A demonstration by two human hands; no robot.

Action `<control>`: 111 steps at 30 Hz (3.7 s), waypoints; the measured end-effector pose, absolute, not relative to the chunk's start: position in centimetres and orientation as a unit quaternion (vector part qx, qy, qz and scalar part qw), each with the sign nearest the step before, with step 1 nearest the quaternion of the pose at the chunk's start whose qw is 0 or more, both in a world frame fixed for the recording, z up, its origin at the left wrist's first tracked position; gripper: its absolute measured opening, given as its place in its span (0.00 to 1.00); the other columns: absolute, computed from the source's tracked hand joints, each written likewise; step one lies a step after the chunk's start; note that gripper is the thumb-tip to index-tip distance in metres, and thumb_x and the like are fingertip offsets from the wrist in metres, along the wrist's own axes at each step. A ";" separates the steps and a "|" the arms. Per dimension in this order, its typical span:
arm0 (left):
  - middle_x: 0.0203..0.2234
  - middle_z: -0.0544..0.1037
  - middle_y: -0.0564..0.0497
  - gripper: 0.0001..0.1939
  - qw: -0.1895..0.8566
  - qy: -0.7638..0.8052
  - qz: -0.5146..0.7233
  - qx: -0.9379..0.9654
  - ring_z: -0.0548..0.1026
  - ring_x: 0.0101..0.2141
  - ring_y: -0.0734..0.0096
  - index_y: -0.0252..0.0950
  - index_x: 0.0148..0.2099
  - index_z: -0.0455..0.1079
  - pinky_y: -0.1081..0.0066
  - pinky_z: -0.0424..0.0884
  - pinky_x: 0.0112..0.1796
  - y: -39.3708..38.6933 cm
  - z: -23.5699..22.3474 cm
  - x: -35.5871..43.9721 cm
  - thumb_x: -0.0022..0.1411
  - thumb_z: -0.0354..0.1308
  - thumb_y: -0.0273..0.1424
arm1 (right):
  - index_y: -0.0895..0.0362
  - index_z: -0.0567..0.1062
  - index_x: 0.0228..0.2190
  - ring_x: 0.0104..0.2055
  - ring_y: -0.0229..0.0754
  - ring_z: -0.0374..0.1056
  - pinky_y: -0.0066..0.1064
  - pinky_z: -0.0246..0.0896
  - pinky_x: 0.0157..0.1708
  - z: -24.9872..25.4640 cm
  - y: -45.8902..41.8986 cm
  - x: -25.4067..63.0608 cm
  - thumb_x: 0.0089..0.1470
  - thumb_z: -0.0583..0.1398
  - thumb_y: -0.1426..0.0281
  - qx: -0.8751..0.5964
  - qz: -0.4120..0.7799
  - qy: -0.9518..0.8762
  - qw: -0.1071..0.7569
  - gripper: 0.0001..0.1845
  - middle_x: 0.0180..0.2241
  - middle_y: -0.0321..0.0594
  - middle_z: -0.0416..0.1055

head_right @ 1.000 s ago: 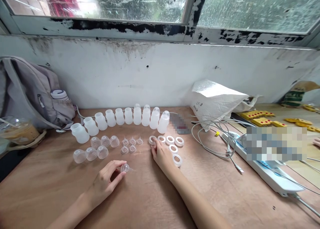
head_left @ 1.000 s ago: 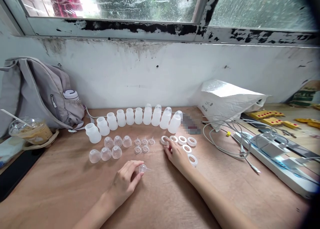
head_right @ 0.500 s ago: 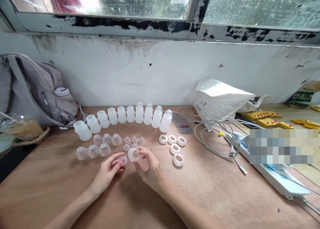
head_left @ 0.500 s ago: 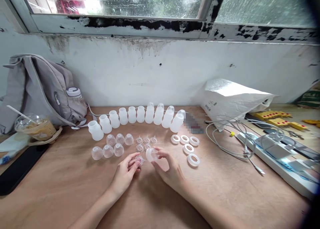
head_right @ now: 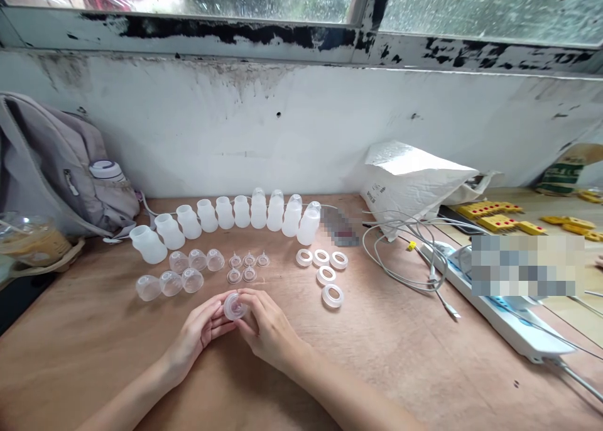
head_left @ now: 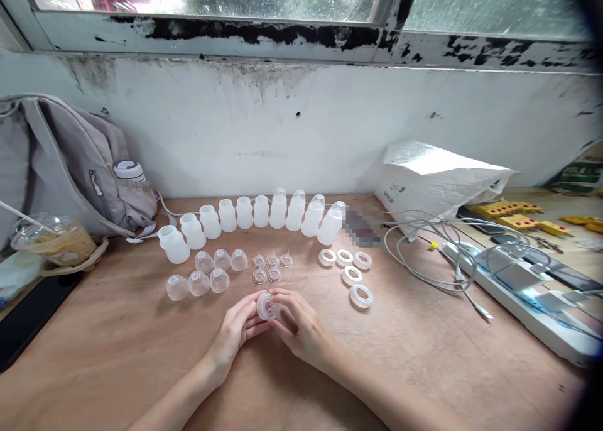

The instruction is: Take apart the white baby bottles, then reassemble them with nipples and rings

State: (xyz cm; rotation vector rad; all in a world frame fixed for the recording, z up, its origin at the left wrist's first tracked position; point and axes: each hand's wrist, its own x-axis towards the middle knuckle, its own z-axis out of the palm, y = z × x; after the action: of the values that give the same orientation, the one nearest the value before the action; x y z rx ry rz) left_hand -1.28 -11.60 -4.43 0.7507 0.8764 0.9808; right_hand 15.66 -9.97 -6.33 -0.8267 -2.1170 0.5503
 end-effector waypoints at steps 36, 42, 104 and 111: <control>0.28 0.71 0.51 0.12 0.584 0.473 0.419 0.510 0.64 0.26 0.75 0.33 0.35 0.67 0.76 0.63 0.28 -11.8 -3.6 -1.2 0.57 0.54 0.37 | 0.55 0.64 0.39 0.21 0.37 0.69 0.27 0.61 0.22 -4.4 -9.9 15.3 0.54 0.55 0.62 -0.323 0.777 -0.420 0.340 0.13 0.22 0.34 0.70; 0.28 0.72 0.51 0.12 0.561 0.489 0.419 0.520 0.67 0.26 0.73 0.34 0.36 0.65 0.75 0.65 0.27 -11.9 -4.4 -1.2 0.57 0.53 0.39 | 0.57 0.66 0.38 0.15 0.32 0.65 0.24 0.60 0.15 -4.7 -10.0 15.0 0.51 0.57 0.57 -0.364 0.719 -0.478 0.349 0.17 0.23 0.32 0.68; 0.30 0.73 0.52 0.14 0.358 0.489 0.336 0.721 0.69 0.26 0.72 0.41 0.47 0.66 0.75 0.64 0.28 -13.6 -3.9 -0.8 0.59 0.50 0.29 | 0.54 0.55 0.21 0.20 0.32 0.49 0.24 0.44 0.20 -6.4 -9.8 14.0 0.36 0.51 0.79 -0.480 0.397 -0.680 0.386 0.10 0.17 0.26 0.53; 0.35 0.75 0.51 0.15 0.358 0.504 0.338 0.710 0.71 0.30 0.70 0.42 0.49 0.66 0.75 0.65 0.30 -12.9 -3.7 -1.2 0.60 0.49 0.31 | 0.54 0.58 0.25 0.20 0.33 0.54 0.25 0.49 0.20 -5.9 -10.2 14.2 0.46 0.54 0.74 -0.470 0.454 -0.647 0.392 0.07 0.20 0.28 0.58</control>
State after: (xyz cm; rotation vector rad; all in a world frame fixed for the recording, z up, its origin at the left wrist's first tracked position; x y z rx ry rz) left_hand -1.21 -12.93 -3.69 1.8323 1.2997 0.8718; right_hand 14.18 -10.15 -5.86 -1.1938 -1.6431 1.1532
